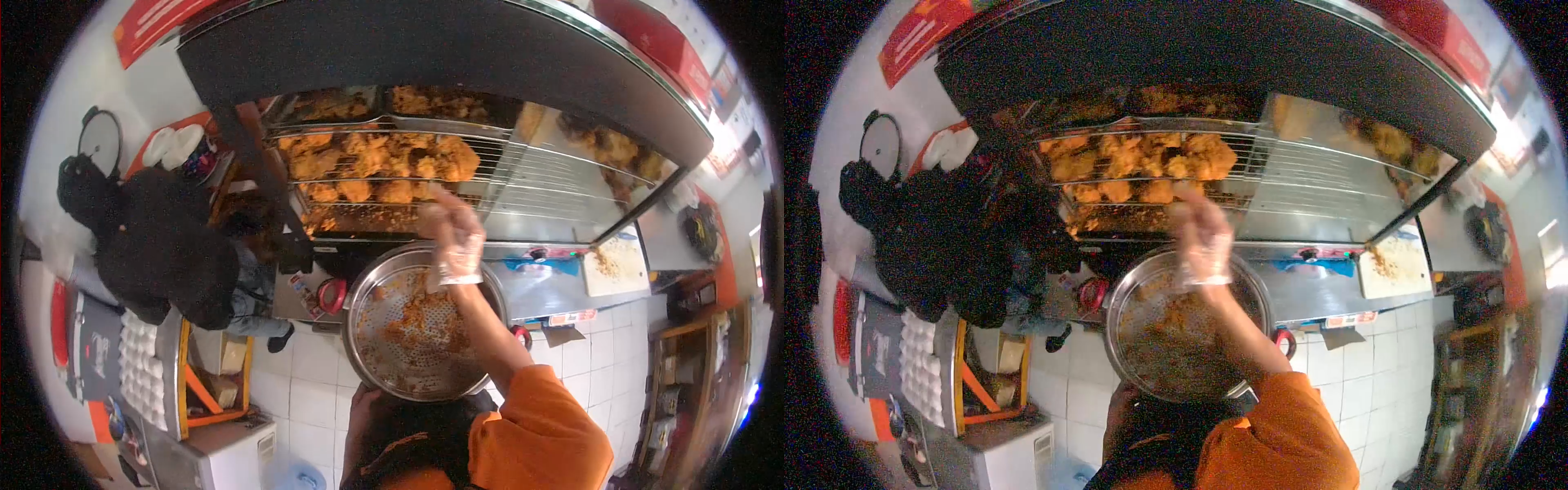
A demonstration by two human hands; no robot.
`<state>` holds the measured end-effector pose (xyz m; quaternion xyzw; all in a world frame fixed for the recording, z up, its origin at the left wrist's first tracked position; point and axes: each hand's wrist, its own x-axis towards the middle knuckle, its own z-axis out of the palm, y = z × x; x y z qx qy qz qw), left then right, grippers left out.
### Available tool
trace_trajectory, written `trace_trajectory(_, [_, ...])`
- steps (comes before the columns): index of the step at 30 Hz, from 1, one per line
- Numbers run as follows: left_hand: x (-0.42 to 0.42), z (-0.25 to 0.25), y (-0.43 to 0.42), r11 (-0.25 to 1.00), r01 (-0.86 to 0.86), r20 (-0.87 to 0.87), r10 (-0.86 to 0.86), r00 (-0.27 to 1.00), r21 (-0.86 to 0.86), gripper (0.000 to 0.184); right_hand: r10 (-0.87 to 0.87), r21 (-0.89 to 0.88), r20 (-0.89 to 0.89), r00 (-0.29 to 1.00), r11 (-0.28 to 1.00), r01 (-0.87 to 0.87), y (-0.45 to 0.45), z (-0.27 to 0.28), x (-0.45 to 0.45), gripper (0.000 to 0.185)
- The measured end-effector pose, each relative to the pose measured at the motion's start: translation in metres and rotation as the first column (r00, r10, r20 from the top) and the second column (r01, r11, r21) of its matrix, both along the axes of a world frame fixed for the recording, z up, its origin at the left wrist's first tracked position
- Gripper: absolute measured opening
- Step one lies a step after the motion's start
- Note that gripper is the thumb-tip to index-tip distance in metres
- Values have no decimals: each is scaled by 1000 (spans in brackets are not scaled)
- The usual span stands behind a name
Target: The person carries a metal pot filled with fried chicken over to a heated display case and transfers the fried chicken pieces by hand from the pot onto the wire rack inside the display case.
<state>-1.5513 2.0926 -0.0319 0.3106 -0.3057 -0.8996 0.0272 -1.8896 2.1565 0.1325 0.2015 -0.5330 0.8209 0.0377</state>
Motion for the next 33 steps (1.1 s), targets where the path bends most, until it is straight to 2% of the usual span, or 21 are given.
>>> trace_trajectory(1, [1, -5, -4, 993, 40, 26, -37, 999, -113, 53, -144, -74, 9, 989, 987, 145, 20, -9, -15, 29])
trace_trajectory(2, [3, -11, -7, 983, 78, 38, -72, 997, -164, 53, -287, -14, -11, 958, 958, 286, 42, -8, -24, 34])
trace_trajectory(4, [3, -16, -13, 950, 155, 67, -142, 988, -271, 53, -363, 41, -55, 930, 930, 365, 76, -4, -34, 34])
trace_trajectory(6, [5, -10, -14, 826, 240, 57, -246, 968, -510, 53, -452, 210, -214, 866, 844, 493, 91, 2, -44, 35])
trace_trajectory(8, [3, -8, -17, 850, 250, 62, -250, 966, -463, 50, -488, 306, -319, 812, 758, 576, 101, 9, -49, 37])
trace_trajectory(10, [3, -21, -23, 978, 172, 103, -160, 982, -115, 43, -501, 347, -364, 785, 709, 614, 101, 14, -51, 38])
trace_trajectory(12, [26, -63, -29, 882, 208, 27, -218, 976, -422, 33, -512, 310, -417, 751, 697, 647, 99, 11, -55, 38])
trace_trajectory(14, [19, -59, -28, 893, 193, 26, -200, 979, -407, 27, -509, 338, -508, 695, 624, 704, 99, 18, -53, 39])
trace_trajectory(15, [17, -56, -28, 956, 172, 76, -158, 984, -239, 25, -522, 343, -454, 722, 645, 683, 99, 16, -53, 40])
trace_trajectory(16, [12, -44, -26, 989, 134, 135, -125, 983, -66, 25, -560, 275, -451, 695, 654, 705, 96, 12, -59, 34])
trace_trajectory(19, [10, -31, -24, 966, 186, 155, -159, 975, -177, 31, -578, 256, -301, 759, 718, 648, 90, 25, -56, 22])
trace_trajectory(21, [10, -34, -26, 958, 225, 226, -183, 957, -177, 34, -543, 244, -299, 784, 751, 613, 84, 24, -55, 22])
trace_trajectory(22, [15, -52, -30, 940, 268, 240, -217, 946, -209, 36, -527, 239, -297, 796, 766, 596, 80, 23, -54, 22])
trace_trajectory(24, [21, -73, -35, 913, 316, 239, -257, 936, -258, 39, -389, 162, -140, 911, 898, 409, 66, 34, -37, 22])
trace_trajectory(26, [5, -46, -27, 913, 298, 189, -252, 949, -277, 41, -435, 207, -402, 805, 814, 543, 48, 24, -41, 24])
trace_trajectory(27, [2, -41, -25, 916, 285, 170, -245, 955, -283, 41, -405, 213, -438, 803, 821, 530, 41, 23, -38, 26])
trace_trajectory(28, [1, -36, -23, 915, 279, 161, -241, 957, -291, 42, -295, 163, -317, 902, 919, 358, 28, 18, -35, 29])
trace_trajectory(33, [3, -21, -8, 937, 212, 152, -175, 973, -278, 45, -59, 339, -482, 874, 907, 248, -18, 24, -27, 39])
